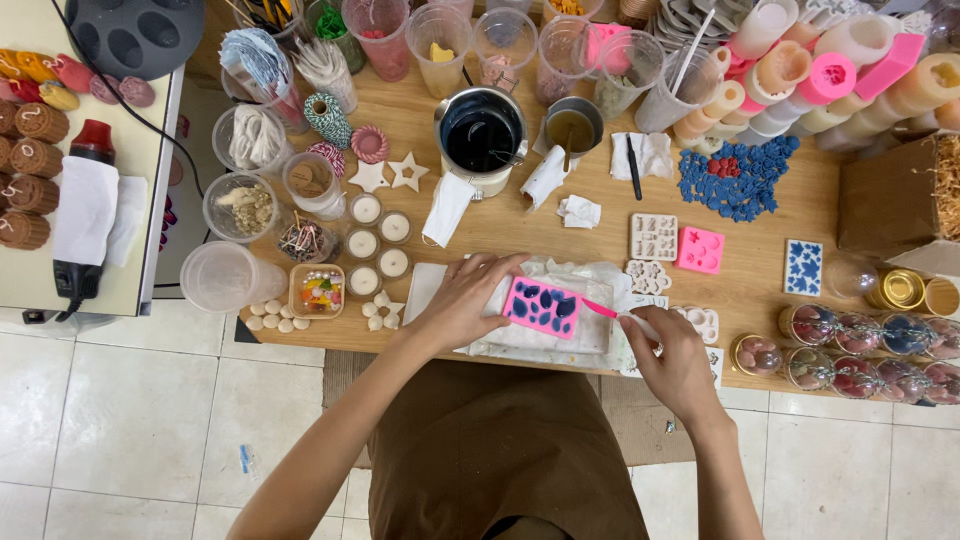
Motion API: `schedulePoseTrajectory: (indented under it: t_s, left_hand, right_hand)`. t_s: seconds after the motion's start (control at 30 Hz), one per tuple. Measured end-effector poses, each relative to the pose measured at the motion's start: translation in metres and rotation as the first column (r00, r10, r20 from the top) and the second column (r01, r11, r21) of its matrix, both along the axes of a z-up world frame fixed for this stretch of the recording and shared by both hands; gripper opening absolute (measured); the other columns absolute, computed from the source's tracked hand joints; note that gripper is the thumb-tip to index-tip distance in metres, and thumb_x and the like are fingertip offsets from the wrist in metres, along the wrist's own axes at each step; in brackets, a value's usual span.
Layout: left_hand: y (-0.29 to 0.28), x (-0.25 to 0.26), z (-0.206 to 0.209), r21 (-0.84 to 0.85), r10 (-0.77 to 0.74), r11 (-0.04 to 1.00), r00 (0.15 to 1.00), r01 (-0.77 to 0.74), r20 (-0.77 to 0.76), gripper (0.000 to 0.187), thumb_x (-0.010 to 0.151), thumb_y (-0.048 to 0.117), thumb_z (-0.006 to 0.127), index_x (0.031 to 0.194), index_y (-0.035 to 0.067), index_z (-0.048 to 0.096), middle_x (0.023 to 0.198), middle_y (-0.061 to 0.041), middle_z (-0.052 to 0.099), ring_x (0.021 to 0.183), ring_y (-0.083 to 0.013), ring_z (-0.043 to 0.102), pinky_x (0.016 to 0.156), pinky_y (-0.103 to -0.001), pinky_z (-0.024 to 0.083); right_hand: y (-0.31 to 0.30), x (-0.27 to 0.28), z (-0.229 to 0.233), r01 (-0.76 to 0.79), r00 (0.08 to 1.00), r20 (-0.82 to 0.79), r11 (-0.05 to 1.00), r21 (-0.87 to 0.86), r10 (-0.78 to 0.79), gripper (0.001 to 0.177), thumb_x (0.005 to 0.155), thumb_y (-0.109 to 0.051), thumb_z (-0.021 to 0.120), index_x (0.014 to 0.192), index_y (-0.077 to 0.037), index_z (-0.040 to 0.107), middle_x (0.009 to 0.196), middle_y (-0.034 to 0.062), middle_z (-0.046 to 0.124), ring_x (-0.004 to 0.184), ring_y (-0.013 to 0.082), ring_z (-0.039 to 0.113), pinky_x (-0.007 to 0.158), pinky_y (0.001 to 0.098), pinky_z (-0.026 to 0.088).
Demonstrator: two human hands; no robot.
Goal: The person cleans out pink silicone candle molds using a white tool and a small brush to remove debris before dipping a cloth into dark wax in a pot.
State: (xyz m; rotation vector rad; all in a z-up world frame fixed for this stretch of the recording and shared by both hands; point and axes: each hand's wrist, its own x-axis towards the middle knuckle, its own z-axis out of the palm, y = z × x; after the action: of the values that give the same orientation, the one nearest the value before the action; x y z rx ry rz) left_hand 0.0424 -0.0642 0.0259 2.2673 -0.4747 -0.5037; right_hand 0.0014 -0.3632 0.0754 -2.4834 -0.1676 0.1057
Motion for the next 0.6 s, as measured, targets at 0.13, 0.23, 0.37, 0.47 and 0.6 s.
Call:
schedulePoseTrajectory:
  t_s: [0.13, 0.23, 0.37, 0.47, 0.6]
  left_hand:
    - [-0.003, 0.01, 0.002, 0.034, -0.068, 0.997, 0.998, 0.068, -0.006, 0.097, 0.076, 0.019, 0.084, 0.157, 0.023, 0.03, 0.146, -0.003, 0.055, 0.14, -0.0247, 0.04, 0.119, -0.053, 0.026]
    - [-0.005, 0.014, 0.006, 0.031, -0.093, 0.995, 0.995, 0.094, -0.033, 0.096, 0.076, 0.02, 0.084, 0.156, 0.026, 0.031, 0.148, -0.002, 0.055, 0.142, -0.0234, 0.039, 0.122, -0.052, 0.024]
    - [-0.007, 0.019, 0.013, 0.078, -0.103, 0.991, 0.991, 0.11, -0.089, 0.097, 0.076, 0.021, 0.083, 0.157, 0.028, 0.029, 0.151, -0.001, 0.049, 0.143, -0.0224, 0.036, 0.123, -0.053, 0.02]
    - [-0.005, 0.015, 0.009, 0.069, -0.085, 0.994, 0.994, 0.09, -0.073, 0.096, 0.076, 0.019, 0.083, 0.156, 0.023, 0.03, 0.153, -0.004, 0.044, 0.144, -0.0242, 0.035, 0.121, -0.053, 0.022]
    - [0.002, 0.003, 0.002, 0.009, -0.005, 1.0, 0.999, 0.005, 0.045, 0.088, 0.078, 0.017, 0.081, 0.153, 0.016, 0.036, 0.152, -0.007, 0.048, 0.142, -0.0278, 0.04, 0.118, -0.05, 0.033]
  right_hand:
    - [0.0, 0.0, 0.0, 0.018, 0.999, -0.043, 1.0, -0.01, -0.018, 0.027, 0.095, -0.022, 0.067, 0.101, 0.003, 0.072, 0.083, 0.0195, 0.068, 0.064, 0.0293, 0.063, 0.061, 0.0401, 0.05]
    - [0.002, -0.002, 0.001, -0.014, 1.0, -0.01, 1.0, -0.02, 0.014, 0.025, 0.096, -0.021, 0.068, 0.099, 0.003, 0.072, 0.082, 0.0186, 0.069, 0.066, 0.0293, 0.063, 0.063, 0.0401, 0.05]
    - [0.013, -0.003, 0.006, -0.05, 0.999, 0.0, 0.998, 0.041, 0.05, 0.023, 0.095, -0.02, 0.068, 0.098, 0.003, 0.072, 0.085, 0.0161, 0.071, 0.067, 0.0271, 0.065, 0.063, 0.0386, 0.052]
    - [0.028, 0.001, 0.009, -0.155, 0.988, 0.015, 0.987, 0.027, 0.155, 0.019, 0.093, -0.018, 0.069, 0.097, 0.0, 0.074, 0.081, 0.0139, 0.07, 0.068, 0.0274, 0.064, 0.064, 0.0397, 0.051]
    - [0.049, 0.015, 0.013, -0.303, 0.943, 0.125, 0.951, -0.056, 0.308, 0.016, 0.09, -0.014, 0.072, 0.101, -0.002, 0.075, 0.076, 0.0116, 0.066, 0.076, 0.0288, 0.061, 0.074, 0.042, 0.049]
